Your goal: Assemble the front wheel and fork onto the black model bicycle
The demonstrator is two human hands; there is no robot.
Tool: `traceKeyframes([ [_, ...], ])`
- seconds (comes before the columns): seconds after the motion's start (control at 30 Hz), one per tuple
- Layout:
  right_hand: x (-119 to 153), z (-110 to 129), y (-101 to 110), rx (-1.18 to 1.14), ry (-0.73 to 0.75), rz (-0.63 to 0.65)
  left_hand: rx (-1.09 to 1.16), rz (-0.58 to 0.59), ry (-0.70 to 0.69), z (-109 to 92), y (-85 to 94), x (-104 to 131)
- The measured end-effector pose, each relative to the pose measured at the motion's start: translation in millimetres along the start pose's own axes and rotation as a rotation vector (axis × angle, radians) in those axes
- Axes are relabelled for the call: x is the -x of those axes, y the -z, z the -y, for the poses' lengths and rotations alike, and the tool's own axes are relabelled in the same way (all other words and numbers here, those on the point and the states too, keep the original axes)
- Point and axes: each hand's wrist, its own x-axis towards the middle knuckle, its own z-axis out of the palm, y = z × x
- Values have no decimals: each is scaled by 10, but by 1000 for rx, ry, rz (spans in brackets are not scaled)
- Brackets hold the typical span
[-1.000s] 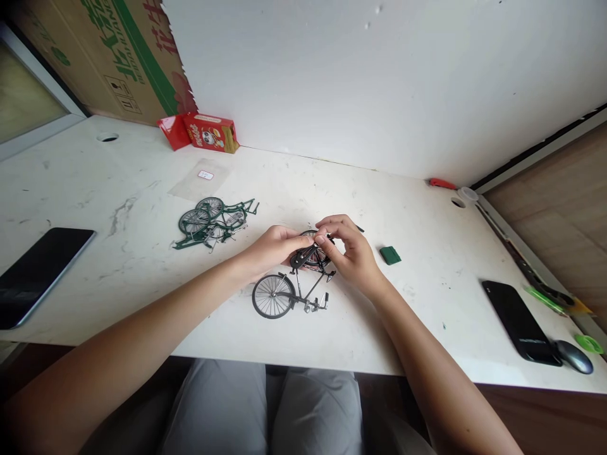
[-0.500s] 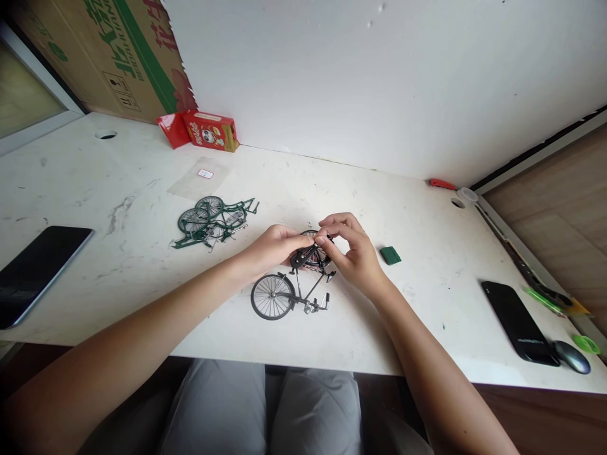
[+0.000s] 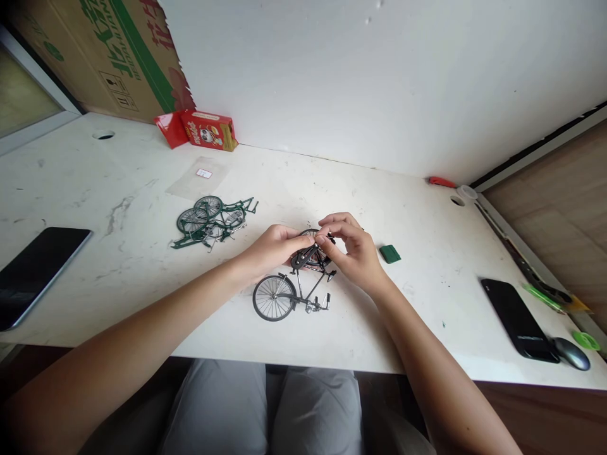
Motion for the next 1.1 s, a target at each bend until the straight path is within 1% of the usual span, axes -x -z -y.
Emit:
traceKeyframes([
  [0.13, 1, 10, 4, -19, -12, 5, 20, 4, -4, -7, -11, 8],
  [0.43, 4, 35, 52, 43, 82, -3, 100, 29, 73, -98, -44, 57],
  [0.53, 12, 36, 59, 57, 87, -8, 143, 39, 86, -113, -49, 58],
  [0.7, 26, 42, 57, 113, 98, -38, 123, 39, 90, -82, -36, 40],
  [0.87, 34, 63, 66, 157, 134, -45, 171, 54, 69, -40, -23, 23],
  [1.1, 41, 84, 68, 180, 155, -46, 155, 49, 77, -53, -27, 26],
])
